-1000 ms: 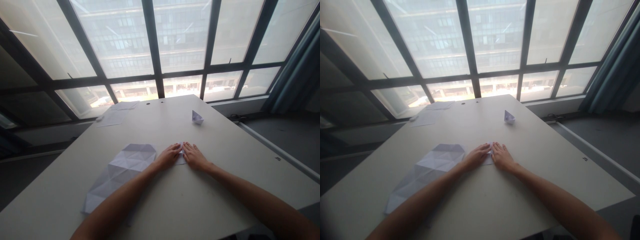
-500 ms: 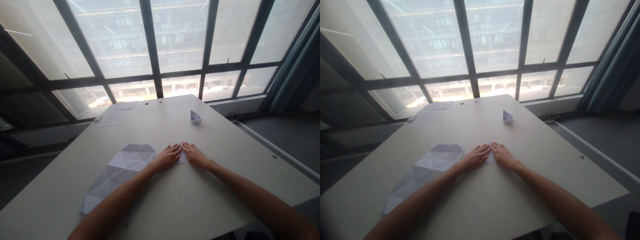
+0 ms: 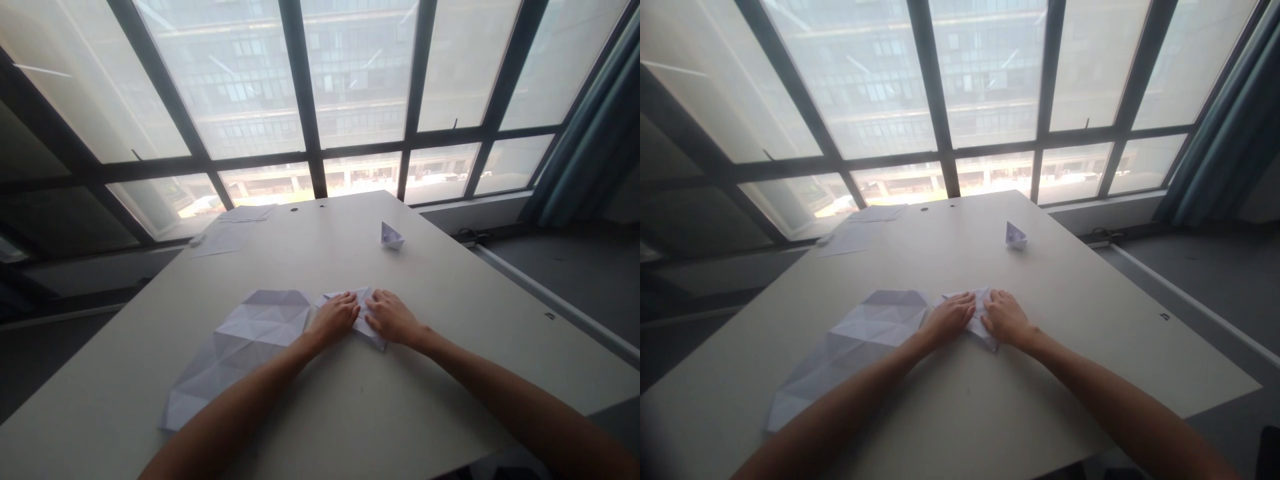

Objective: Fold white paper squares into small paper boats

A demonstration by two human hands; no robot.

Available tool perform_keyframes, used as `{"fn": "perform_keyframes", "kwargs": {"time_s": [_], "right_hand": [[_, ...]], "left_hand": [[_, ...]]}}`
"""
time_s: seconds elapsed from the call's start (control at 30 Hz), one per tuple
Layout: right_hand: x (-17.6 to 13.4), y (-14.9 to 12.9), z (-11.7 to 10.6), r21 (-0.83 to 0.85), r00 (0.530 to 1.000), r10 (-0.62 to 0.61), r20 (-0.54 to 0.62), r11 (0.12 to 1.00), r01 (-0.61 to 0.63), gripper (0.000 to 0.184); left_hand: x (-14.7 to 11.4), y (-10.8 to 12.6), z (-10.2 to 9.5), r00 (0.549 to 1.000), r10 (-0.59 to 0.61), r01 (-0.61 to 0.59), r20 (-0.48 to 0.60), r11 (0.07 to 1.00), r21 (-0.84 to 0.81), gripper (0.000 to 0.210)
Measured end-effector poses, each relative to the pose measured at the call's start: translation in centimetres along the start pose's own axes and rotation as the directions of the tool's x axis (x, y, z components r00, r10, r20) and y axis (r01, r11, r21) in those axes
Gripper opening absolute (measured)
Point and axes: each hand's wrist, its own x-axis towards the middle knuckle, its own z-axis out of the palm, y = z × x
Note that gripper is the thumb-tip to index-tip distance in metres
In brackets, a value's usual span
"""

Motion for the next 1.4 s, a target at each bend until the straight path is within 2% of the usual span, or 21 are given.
{"fn": "perform_keyframes", "kwargs": {"time_s": [0.1, 0.2, 0.27, 0.37, 0.47, 0.57, 0.73, 0.83, 0.93, 1.03, 1.13, 1.3, 1.4], "right_hand": [[0.1, -0.1, 0.0, 0.016, 0.999, 0.032, -0.016, 0.999, -0.032, 0.037], [0.7, 0.5, 1.0, 0.062, 0.995, 0.072, -0.074, 0.996, -0.067, 0.039], [1.1, 1.1, 1.8, 0.079, 0.998, 0.005, -0.067, 0.997, 0.001, 0.049], [1.5, 2.0, 2.8, 0.082, 0.996, -0.082, 0.043, 0.994, 0.078, 0.062], [1.6, 2.8, 3.2, 0.047, 0.997, -0.018, 0.079, 0.999, 0.014, 0.070], [1.7, 3.3, 3.2, 0.021, 0.995, 0.055, 0.083, 0.998, -0.057, 0.069], [1.8, 3.1, 3.2, 0.024, 0.986, 0.168, 0.021, 0.985, -0.168, 0.071], [1.8, 2.6, 3.2, 0.069, 0.995, 0.097, -0.009, 0.993, -0.096, 0.064], [1.7, 2.3, 3.2, 0.126, 0.999, 0.006, 0.037, 0.992, -0.011, 0.060], [1.8, 2.2, 3.1, 0.141, 0.997, 0.004, 0.074, 0.990, -0.014, 0.059], [1.9, 2.5, 3.0, 0.115, 0.998, 0.007, 0.067, 0.993, -0.015, 0.058], [2.4, 4.1, 2.5, 0.070, 0.995, 0.031, 0.092, 0.997, -0.038, 0.055], [2.6, 5.2, 2.0, 0.036, 0.995, 0.103, 0.002, 0.994, -0.103, 0.051]], "left_hand": [[-0.1, -0.2, 0.9, 0.998, -0.051, 0.051, 0.021, 0.999, -0.016, 0.047], [-0.3, -0.7, 1.5, 0.996, -0.034, 0.035, 0.085, 0.999, -0.012, 0.058], [-0.4, -0.9, 1.6, 0.994, -0.027, 0.027, 0.106, 1.000, -0.006, 0.060], [-0.4, -0.9, 1.6, 0.994, -0.023, 0.023, 0.106, 1.000, 0.001, 0.062], [-0.5, -0.9, 1.4, 0.991, -0.031, 0.030, 0.128, 1.000, 0.004, 0.063], [-0.6, -1.0, 1.0, 0.986, -0.082, 0.081, 0.146, 0.997, 0.013, 0.062], [-0.6, -1.3, 0.5, 0.979, -0.137, 0.136, 0.153, 0.991, 0.017, 0.061], [-0.4, -1.4, 0.7, 0.979, -0.138, 0.137, 0.151, 0.990, 0.021, 0.062], [-0.2, -1.3, 1.2, 0.975, -0.190, 0.186, 0.119, 0.982, 0.042, 0.074], [0.0, -1.2, 1.8, 0.955, -0.288, 0.283, 0.070, 0.956, 0.073, 0.087], [0.0, -1.1, 1.9, 0.943, -0.327, 0.321, 0.056, 0.943, 0.090, 0.089], [-0.3, -0.8, 1.2, 0.972, -0.231, 0.226, 0.044, 0.970, 0.089, 0.076], [-0.5, -0.7, 0.6, 0.993, -0.087, 0.084, 0.083, 0.996, 0.043, 0.066]]}}
